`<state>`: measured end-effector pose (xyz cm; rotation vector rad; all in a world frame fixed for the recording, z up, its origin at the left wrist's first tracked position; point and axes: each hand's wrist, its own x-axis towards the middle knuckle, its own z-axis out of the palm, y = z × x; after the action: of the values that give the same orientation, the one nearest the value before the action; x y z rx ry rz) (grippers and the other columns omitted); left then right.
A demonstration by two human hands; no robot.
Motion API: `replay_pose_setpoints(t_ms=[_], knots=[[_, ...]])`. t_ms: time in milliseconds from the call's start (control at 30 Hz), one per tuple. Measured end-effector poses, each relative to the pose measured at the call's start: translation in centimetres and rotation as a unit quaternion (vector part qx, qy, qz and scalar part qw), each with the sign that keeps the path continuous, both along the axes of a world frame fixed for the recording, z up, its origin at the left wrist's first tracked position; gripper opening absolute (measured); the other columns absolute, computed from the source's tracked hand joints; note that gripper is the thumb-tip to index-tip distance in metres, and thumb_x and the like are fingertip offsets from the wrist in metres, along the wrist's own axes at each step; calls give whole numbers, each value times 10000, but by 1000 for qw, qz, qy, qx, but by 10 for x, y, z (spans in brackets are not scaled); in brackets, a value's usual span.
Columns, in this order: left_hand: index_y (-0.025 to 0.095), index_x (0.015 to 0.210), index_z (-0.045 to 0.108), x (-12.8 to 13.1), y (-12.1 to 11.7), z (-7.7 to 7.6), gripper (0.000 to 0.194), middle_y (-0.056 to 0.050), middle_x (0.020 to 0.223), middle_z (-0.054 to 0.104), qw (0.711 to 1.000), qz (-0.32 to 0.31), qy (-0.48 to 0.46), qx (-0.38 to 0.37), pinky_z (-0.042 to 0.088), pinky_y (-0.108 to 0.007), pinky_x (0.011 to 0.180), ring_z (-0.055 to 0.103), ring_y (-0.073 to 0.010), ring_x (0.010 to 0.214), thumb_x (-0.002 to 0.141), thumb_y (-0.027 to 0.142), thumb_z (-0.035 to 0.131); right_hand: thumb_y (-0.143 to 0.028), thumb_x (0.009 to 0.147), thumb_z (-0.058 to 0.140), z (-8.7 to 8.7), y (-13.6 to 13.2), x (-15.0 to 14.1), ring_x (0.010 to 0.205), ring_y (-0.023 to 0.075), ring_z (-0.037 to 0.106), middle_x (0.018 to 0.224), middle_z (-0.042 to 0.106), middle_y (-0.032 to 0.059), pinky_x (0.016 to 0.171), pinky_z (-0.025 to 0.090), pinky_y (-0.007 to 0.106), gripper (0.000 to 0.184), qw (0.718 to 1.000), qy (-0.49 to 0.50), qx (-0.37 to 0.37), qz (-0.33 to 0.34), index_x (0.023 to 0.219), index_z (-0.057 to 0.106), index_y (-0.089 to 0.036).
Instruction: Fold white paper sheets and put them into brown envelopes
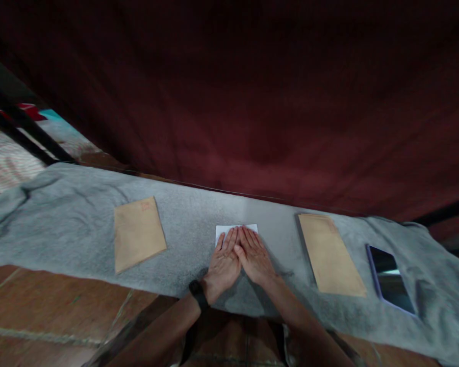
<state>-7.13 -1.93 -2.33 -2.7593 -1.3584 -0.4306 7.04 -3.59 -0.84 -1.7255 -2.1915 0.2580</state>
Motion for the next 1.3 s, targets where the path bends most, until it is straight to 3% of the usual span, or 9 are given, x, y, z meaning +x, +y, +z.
replay_pose_setpoints(t_ms=[167, 367, 700, 900, 1000, 1100, 1200, 1300], knots=[[42, 1563, 288, -13, 7, 7, 592, -201, 1604, 353, 998, 45, -34, -7, 260, -475, 1237, 261, -265, 1523, 1018, 270, 302, -427, 1084, 212, -11, 3, 11, 1533, 229, 221, 1645, 254, 111, 1257, 192, 464, 602, 998, -57, 6, -35, 1579, 288, -93], [42, 1523, 379, -25, 13, 8, 613, -195, 1598, 367, 994, 105, -30, -25, 257, -465, 1238, 290, -284, 1512, 1034, 406, 313, -440, 1073, 279, -14, 4, 16, 1516, 270, 268, 1629, 289, 158, 1241, 210, 474, 627, 994, -86, 32, -65, 1569, 300, -56], [99, 1551, 358, -37, 11, 17, 672, -145, 1615, 355, 992, 118, -7, -53, 242, -489, 1235, 313, -289, 1504, 1032, 522, 301, -407, 1073, 265, -19, -4, 43, 1483, 298, 335, 1619, 331, 139, 1225, 183, 526, 589, 989, -110, 53, -90, 1574, 309, -101], [61, 1528, 379, -45, 15, 25, 822, -193, 1616, 337, 996, 76, 25, -36, 214, -539, 1232, 280, -340, 1511, 974, 668, 365, -429, 1065, 272, -18, -6, 52, 1480, 296, 337, 1620, 342, 117, 1222, 179, 541, 598, 989, -106, 40, -90, 1581, 300, -129], [97, 1510, 416, -41, 13, 36, 715, -179, 1620, 342, 999, -1, 32, -17, 236, -514, 1226, 286, -323, 1511, 994, 591, 421, -437, 1054, 317, -18, -5, 53, 1474, 306, 345, 1604, 381, 122, 1215, 209, 540, 594, 991, -83, 49, -94, 1561, 351, -131], [134, 1469, 477, -26, 6, 44, 612, -150, 1543, 479, 995, -73, 46, -39, 346, -431, 1175, 437, -280, 1428, 1002, 530, 467, -393, 1044, 356, -19, -2, 55, 1455, 299, 375, 1560, 455, 130, 1205, 258, 532, 523, 992, -35, 76, -93, 1485, 477, -140], [112, 1394, 548, -6, -2, 46, 540, -168, 1444, 574, 996, -56, 58, -40, 398, -439, 1127, 519, -298, 1346, 992, 472, 525, -319, 1022, 392, -23, 4, 56, 1404, 287, 441, 1472, 550, 134, 1172, 337, 524, 424, 988, 30, 112, -107, 1358, 603, -172], [72, 1332, 589, 11, -4, 43, 403, -197, 1347, 629, 995, -44, 86, -17, 439, -438, 1076, 561, -304, 1288, 993, 280, 528, -269, 982, 442, -26, 9, 55, 1341, 285, 502, 1379, 612, 136, 1130, 410, 508, 361, 979, 83, 132, -128, 1252, 670, -197]])
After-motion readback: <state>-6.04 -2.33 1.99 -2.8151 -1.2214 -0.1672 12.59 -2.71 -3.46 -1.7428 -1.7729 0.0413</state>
